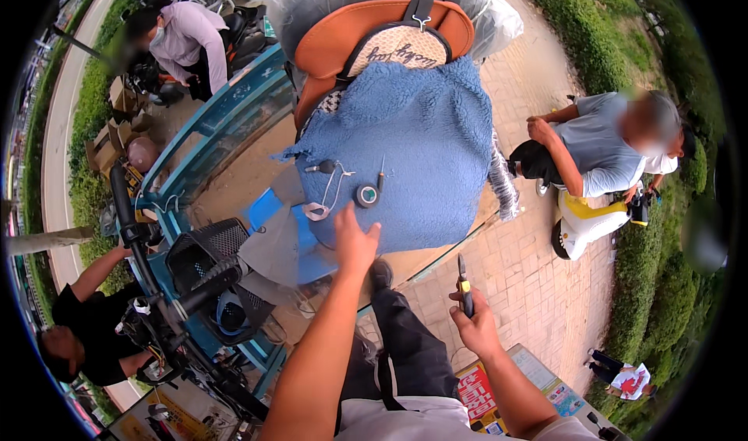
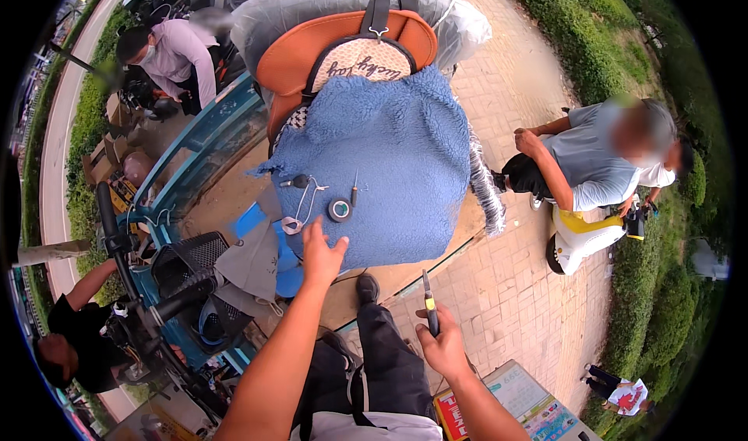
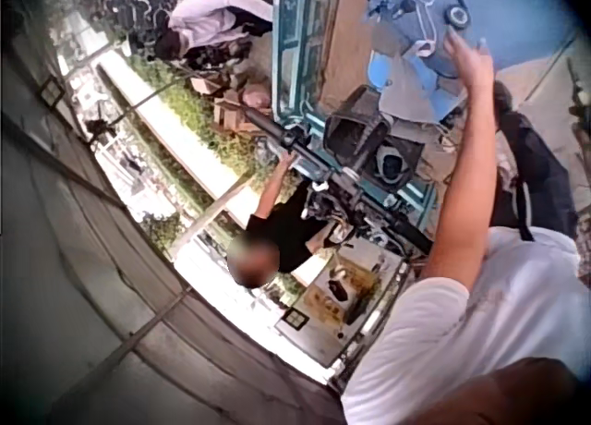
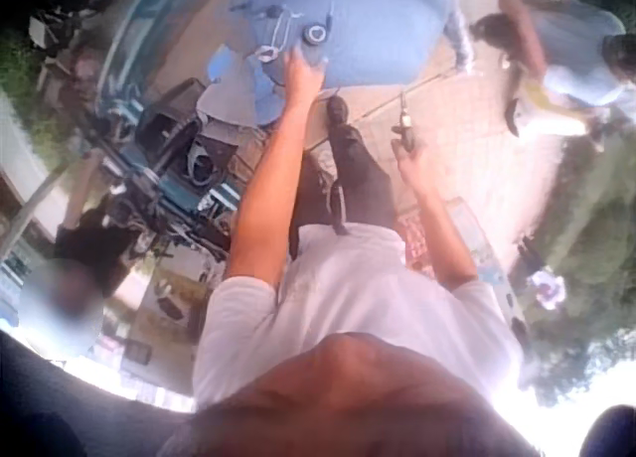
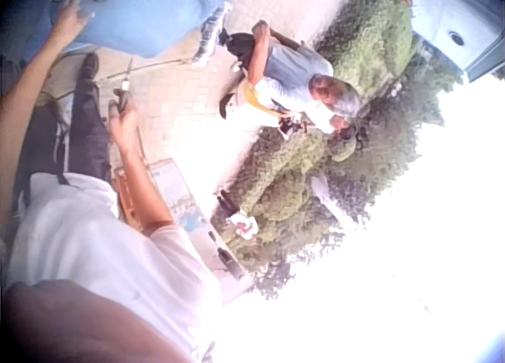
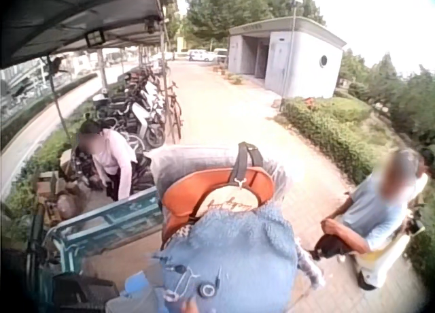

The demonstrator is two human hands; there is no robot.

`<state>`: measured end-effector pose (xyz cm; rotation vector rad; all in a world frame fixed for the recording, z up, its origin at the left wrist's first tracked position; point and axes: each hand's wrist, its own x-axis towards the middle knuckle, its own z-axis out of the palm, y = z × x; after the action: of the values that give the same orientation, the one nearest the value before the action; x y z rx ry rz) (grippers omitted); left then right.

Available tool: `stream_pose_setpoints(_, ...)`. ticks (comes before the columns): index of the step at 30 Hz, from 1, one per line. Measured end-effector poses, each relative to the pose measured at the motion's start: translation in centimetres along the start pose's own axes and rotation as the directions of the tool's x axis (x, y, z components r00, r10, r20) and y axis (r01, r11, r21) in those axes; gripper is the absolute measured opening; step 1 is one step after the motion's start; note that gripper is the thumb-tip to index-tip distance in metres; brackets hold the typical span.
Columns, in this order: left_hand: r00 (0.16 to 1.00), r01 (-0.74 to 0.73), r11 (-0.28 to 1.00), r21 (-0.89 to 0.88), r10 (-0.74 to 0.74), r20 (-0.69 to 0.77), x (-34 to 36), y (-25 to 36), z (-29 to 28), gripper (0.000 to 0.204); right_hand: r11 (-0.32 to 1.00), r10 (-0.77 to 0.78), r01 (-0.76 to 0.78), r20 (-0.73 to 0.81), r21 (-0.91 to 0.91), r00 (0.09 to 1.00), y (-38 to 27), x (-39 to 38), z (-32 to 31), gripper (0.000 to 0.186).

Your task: The person repairs an electric scooter's handlebar assembly by removing the control housing, manipulating internal wires, and using pliers and a screwdriver. They retrieve tools from a cluttered workbench and continue adjusting components while bystanders observe.

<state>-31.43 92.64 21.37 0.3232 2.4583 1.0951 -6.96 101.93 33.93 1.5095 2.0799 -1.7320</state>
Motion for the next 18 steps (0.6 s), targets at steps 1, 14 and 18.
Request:
stream_pose_setpoints(1,0.994,0.043,0.994,-0.100,-0.032,0.107,-2.4,1.3,-1.5,0.059,0.992,-0.117,0.117,0.007,-0.056,0.993,-0.6,0.4,0.3,0.021)
stream_pose_setpoints(14,0.873,-0.216,0.950,-0.224,0.085,-0.480,-22.5,4.9,-40.8,0.019,0.918,-0.354,0.392,0.551,0.052,0.756,-17.5,-4.4,13.8,0.011)
stream_pose_setpoints(18,0.895,-0.135,0.986,0.095,0.163,-0.414,-18.9,0.4,-46.0,0.027,0.788,-0.534,0.611,0.576,0.074,0.619,-21.3,-6.6,18.8,0.014)
